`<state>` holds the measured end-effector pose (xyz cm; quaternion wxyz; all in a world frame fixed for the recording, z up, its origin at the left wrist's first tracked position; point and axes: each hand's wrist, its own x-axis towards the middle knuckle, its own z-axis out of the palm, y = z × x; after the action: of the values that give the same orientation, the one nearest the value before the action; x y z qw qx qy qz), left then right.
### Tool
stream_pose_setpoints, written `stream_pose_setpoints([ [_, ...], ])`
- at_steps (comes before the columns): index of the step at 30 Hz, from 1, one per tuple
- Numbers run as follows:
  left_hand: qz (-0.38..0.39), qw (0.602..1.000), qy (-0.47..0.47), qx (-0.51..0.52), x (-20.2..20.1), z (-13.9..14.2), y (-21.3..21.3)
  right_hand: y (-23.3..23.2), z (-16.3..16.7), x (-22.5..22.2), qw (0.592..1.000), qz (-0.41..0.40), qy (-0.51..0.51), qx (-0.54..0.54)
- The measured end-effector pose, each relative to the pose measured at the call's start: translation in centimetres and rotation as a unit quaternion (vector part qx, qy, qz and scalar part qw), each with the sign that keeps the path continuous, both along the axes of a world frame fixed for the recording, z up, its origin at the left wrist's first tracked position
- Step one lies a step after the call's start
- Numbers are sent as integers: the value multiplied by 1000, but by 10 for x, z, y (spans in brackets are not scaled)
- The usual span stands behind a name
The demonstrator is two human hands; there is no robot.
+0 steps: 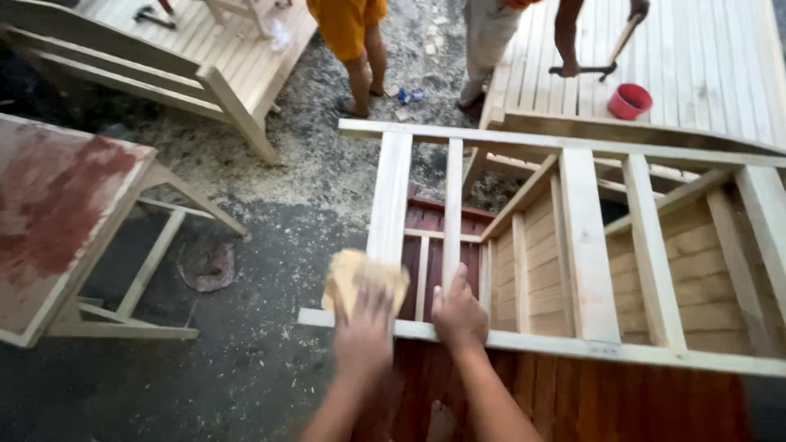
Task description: The person sands the wooden frame of a chair using a sheet of sandpaper, rubbing it along the rails and legs while steadying the frame with the other hand. They reposition the chair and continue sanding different surfaces, while another worker hammers on a nearby bench.
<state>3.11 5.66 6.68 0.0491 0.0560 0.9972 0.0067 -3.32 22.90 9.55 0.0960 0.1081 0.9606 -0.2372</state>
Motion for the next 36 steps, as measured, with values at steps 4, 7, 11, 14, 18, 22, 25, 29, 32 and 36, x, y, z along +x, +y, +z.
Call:
stream_pose_setpoints([
  [4,10,993,109,55,27,2,-11,-2,8,-3,1000,-8,-14,-6],
  [7,38,999,29,7,-23,0,-15,-3,11,-3,1000,-3,-15,-2],
  [11,64,998,12,26,-42,-4,-13,-3,8,-1,1000,-1,-16,2],
  [14,40,996,74,20,4,-10,-12,-4,5,-1,1000,3,-4,-2],
  [18,72,987,127,69,14,-19,-8,-4,3,0,1000,-7,-5,-3],
  [22,70,990,89,81,-32,-21,-1,-4,6,1,1000,-8,-15,6],
  [25,65,986,116,102,-19,-17,1,-4,9,1,999,-19,-35,4],
  [29,35,987,123,100,32,-9,-5,-5,13,-1,1000,-13,3,-5],
  [32,23,994,94,50,7,-5,-7,-4,14,0,1000,-12,-7,-11],
  [36,44,993,82,67,-76,-3,0,0,11,3,1000,-10,-2,-13],
])
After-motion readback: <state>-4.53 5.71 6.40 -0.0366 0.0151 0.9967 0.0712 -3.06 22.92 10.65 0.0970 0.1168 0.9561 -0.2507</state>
